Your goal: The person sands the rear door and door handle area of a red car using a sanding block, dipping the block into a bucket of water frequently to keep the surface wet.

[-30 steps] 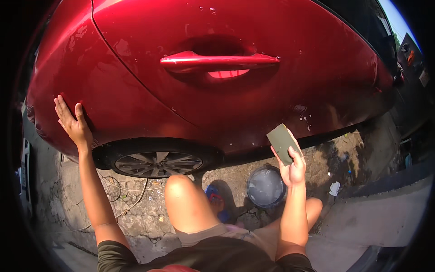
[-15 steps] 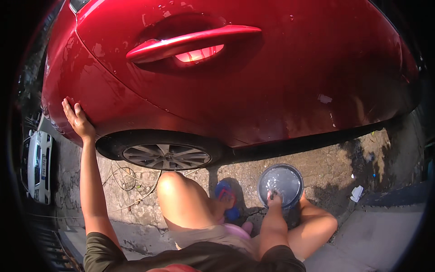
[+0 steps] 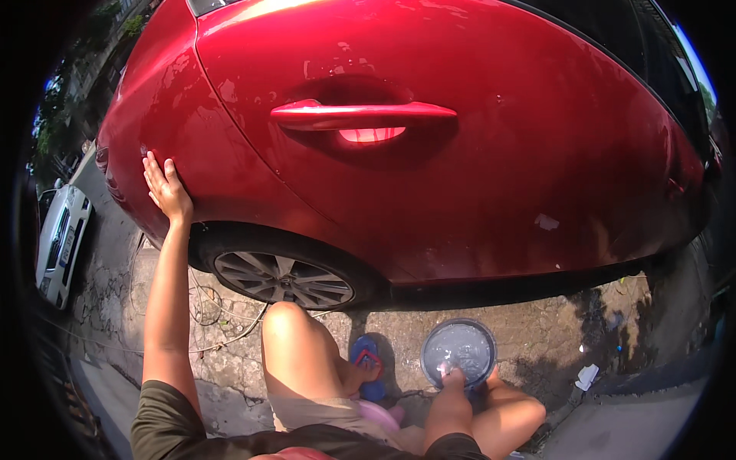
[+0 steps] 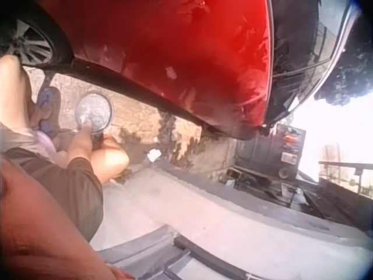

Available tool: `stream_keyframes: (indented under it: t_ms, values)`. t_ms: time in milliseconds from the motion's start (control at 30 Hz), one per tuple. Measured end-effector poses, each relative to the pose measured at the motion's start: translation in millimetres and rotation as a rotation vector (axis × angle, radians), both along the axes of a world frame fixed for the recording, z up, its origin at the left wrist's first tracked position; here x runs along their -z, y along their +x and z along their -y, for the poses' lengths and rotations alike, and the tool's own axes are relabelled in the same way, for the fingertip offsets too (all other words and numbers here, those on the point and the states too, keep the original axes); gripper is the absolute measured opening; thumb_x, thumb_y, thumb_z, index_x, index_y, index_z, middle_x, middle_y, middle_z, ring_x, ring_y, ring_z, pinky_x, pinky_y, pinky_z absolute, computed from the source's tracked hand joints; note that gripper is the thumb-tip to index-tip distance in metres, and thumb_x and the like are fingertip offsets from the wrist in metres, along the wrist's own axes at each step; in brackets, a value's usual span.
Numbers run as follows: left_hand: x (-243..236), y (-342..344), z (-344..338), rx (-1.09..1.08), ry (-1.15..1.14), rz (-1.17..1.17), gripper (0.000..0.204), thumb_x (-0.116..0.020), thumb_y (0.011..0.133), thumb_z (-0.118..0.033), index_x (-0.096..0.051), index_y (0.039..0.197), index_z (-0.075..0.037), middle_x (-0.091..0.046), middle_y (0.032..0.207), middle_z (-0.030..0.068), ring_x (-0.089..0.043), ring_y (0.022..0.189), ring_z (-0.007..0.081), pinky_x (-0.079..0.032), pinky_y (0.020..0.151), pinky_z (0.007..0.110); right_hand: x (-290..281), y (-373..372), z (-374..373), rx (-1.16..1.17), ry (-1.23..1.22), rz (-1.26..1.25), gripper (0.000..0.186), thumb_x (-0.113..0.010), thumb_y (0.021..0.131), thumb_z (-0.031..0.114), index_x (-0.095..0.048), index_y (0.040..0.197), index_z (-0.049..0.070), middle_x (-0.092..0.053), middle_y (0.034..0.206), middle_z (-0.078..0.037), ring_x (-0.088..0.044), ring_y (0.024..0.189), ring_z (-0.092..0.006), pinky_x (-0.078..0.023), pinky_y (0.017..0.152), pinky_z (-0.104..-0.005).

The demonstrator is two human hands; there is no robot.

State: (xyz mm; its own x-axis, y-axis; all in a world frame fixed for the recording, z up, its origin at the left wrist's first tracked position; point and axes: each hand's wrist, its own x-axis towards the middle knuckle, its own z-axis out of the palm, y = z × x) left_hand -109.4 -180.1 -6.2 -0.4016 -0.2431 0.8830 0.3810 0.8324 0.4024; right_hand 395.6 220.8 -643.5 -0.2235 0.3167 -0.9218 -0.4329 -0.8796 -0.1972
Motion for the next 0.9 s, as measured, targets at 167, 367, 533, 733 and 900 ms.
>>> stream_keyframes:
  t_ms: [167,367,533,733,900]
  values:
    - [-5,-2,9,0.004,-0.035,-0.018,0.072,-0.037,0.105,-0.062,-0.032,0.164,-0.022,-0.026,0.172,0.0092,-0.020,0.158,0.0347,-0.011,0.124,0.063,-54,-27,-4,-0.079,0.133,-0.039,0.038,-0.047,0.097,-0.003,-0.059,0.132,0.004,-0.067,0.120,-0.017,-0.068,0.105,-0.0377,-0.065,0.087,-0.0496]
    - [-11,21,-5,-0.019,0.054,0.080,0.083,-0.044,0.101,-0.068,-0.029,0.164,-0.017,-0.019,0.172,0.0160,-0.014,0.159,0.0392,-0.007,0.122,0.068,-485,-161,2,-0.478,0.858,-0.509,0.037,-0.045,0.099,-0.003,-0.059,0.133,-0.007,-0.068,0.125,-0.020,-0.070,0.113,-0.0316,-0.060,0.099,-0.0516]
    - [-77,54,-135,0.404,-0.529,-0.117,0.083,-0.054,0.098,-0.066,-0.032,0.163,-0.019,-0.022,0.171,0.0161,-0.017,0.159,0.0380,-0.009,0.123,0.067,-725,-221,9,-0.427,1.320,-0.665,0.030,-0.046,0.100,-0.005,-0.057,0.127,-0.010,-0.065,0.119,-0.021,-0.069,0.106,-0.0325,-0.064,0.093,-0.0510]
    - [-142,80,-261,0.457,-0.769,-0.256,0.072,-0.053,0.100,-0.053,-0.040,0.158,-0.010,-0.034,0.164,0.0232,-0.028,0.152,0.0436,-0.018,0.125,0.057,-670,-186,13,-0.374,1.293,-0.550,0.035,-0.044,0.102,-0.004,-0.057,0.135,-0.007,-0.065,0.125,-0.021,-0.069,0.113,-0.0328,-0.063,0.096,-0.0490]
    - [-137,67,-295,0.588,-0.953,-0.502,0.071,-0.053,0.100,-0.053,-0.041,0.158,-0.015,-0.033,0.165,0.0214,-0.029,0.153,0.0408,-0.018,0.125,0.057,-476,-129,5,-0.329,0.902,-0.278,0.039,-0.042,0.101,-0.006,-0.058,0.137,-0.004,-0.065,0.129,-0.021,-0.069,0.115,-0.0320,-0.062,0.098,-0.0492]
